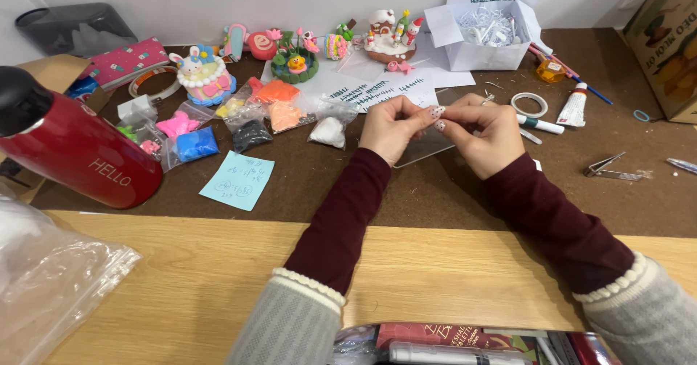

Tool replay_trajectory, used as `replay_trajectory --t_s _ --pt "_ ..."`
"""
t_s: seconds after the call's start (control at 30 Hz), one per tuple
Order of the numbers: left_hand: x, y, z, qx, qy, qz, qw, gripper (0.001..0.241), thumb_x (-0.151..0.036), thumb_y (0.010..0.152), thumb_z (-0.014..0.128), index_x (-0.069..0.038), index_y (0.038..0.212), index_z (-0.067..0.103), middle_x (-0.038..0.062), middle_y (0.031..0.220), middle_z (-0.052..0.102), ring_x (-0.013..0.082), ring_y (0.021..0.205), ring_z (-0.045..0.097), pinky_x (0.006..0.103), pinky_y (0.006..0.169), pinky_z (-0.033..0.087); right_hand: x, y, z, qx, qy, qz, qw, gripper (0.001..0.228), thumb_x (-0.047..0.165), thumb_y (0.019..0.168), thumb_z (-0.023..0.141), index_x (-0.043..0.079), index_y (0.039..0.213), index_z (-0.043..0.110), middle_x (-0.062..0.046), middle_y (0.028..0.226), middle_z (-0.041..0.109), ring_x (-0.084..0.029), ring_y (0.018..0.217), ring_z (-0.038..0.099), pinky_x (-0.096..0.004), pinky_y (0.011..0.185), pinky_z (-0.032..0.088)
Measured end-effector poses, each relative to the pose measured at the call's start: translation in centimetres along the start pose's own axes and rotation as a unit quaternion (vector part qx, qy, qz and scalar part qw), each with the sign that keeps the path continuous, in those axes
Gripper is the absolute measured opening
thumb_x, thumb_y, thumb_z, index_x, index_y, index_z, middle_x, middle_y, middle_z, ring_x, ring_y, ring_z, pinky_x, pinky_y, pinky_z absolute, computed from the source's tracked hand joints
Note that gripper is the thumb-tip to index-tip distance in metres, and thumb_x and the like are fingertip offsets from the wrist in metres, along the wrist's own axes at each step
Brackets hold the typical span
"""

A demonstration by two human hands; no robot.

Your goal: The person holds a small, white, polka-dotted object between their fingers, rotating it to inspect the surface. They then place the object on a clear plastic sheet and rub it with their right hand. The workspace is cluttered with various craft supplies, including colorful clay packets and figurines.

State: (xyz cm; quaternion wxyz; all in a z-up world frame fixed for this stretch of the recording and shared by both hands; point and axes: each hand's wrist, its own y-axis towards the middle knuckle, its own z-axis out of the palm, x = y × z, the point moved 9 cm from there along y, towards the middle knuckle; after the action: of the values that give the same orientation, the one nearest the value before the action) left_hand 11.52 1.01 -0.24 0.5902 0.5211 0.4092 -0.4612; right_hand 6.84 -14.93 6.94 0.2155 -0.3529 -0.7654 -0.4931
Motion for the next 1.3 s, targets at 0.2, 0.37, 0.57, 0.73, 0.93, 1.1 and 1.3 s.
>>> replay_trajectory --t_s 0.2,0.37,0.57,0.73,0.93,1.1,1.3 --pt "-0.8 -2.0 2.3 0.069 -0.120 -0.072 0.988 0.043 -0.033 0.087 0.086 0.005 0.101 0.071 0.017 0.083 0.075 0.0175 0.070 0.075 0.0249 0.063 0.066 1.0 0.1 -0.1 0.003 0.073 0.007 0.997 0.025 0.001 0.084 0.082 0.009 0.108 0.080 -0.006 0.090 0.069 -0.008 0.072 0.055 -0.023 0.068 0.050" --pt "0.1 -1.3 2.7 0.097 -0.112 -0.067 0.987 0.029 -0.021 0.096 0.074 0.007 0.102 0.073 0.020 0.087 0.076 0.0192 0.072 0.077 0.0245 0.064 0.066 2.1 0.3 -1.0 -0.012 -0.008 -0.046 0.999 0.037 0.003 0.082 0.087 0.007 0.119 0.078 -0.009 0.092 0.062 -0.013 0.069 0.055 -0.027 0.067 0.048" --pt "0.6 -1.7 3.3 0.134 -0.087 -0.079 0.984 0.029 -0.025 0.095 0.076 0.004 0.101 0.075 0.020 0.088 0.077 0.0198 0.073 0.077 0.0249 0.065 0.066 1.8 0.1 -0.8 -0.012 -0.040 -0.051 0.998 0.025 0.003 0.081 0.084 0.009 0.106 0.081 -0.007 0.091 0.063 -0.013 0.063 0.053 -0.028 0.065 0.045" --pt "1.0 -1.7 3.3 0.138 -0.080 -0.094 0.983 0.035 -0.030 0.093 0.079 0.003 0.103 0.077 0.021 0.092 0.077 0.0216 0.075 0.078 0.0262 0.066 0.067 0.6 0.0 -1.1 -0.026 -0.062 -0.035 0.997 0.009 0.003 0.082 0.082 0.011 0.086 0.080 -0.004 0.081 0.062 -0.012 0.057 0.049 -0.026 0.061 0.042" --pt "0.8 -2.7 4.2 0.156 -0.131 -0.125 0.971 0.038 -0.031 0.091 0.083 0.004 0.102 0.076 0.020 0.093 0.077 0.0227 0.077 0.078 0.0286 0.070 0.067 1.0 0.0 -1.4 -0.036 -0.106 -0.063 0.992 0.015 0.006 0.078 0.082 0.010 0.069 0.070 -0.002 0.065 0.055 -0.018 0.054 0.050 -0.029 0.057 0.042" --pt "0.5 -3.1 4.4 0.156 -0.152 -0.138 0.966 0.036 -0.031 0.091 0.082 0.004 0.100 0.076 0.018 0.090 0.077 0.0225 0.077 0.078 0.0294 0.071 0.067 1.3 -0.1 -1.4 -0.052 -0.098 -0.062 0.992 0.020 0.006 0.074 0.085 0.012 0.064 0.069 0.000 0.061 0.054 -0.015 0.054 0.050 -0.026 0.055 0.041" --pt "1.7 -1.4 3.0 0.127 -0.143 -0.109 0.975 0.026 -0.016 0.089 0.082 0.006 0.101 0.074 0.017 0.085 0.077 0.0227 0.077 0.078 0.0290 0.071 0.066 3.9 0.1 -1.2 -0.054 -0.105 -0.090 0.989 0.022 0.008 0.075 0.087 0.007 0.095 0.077 -0.004 0.076 0.060 -0.019 0.064 0.059 -0.034 0.066 0.048"
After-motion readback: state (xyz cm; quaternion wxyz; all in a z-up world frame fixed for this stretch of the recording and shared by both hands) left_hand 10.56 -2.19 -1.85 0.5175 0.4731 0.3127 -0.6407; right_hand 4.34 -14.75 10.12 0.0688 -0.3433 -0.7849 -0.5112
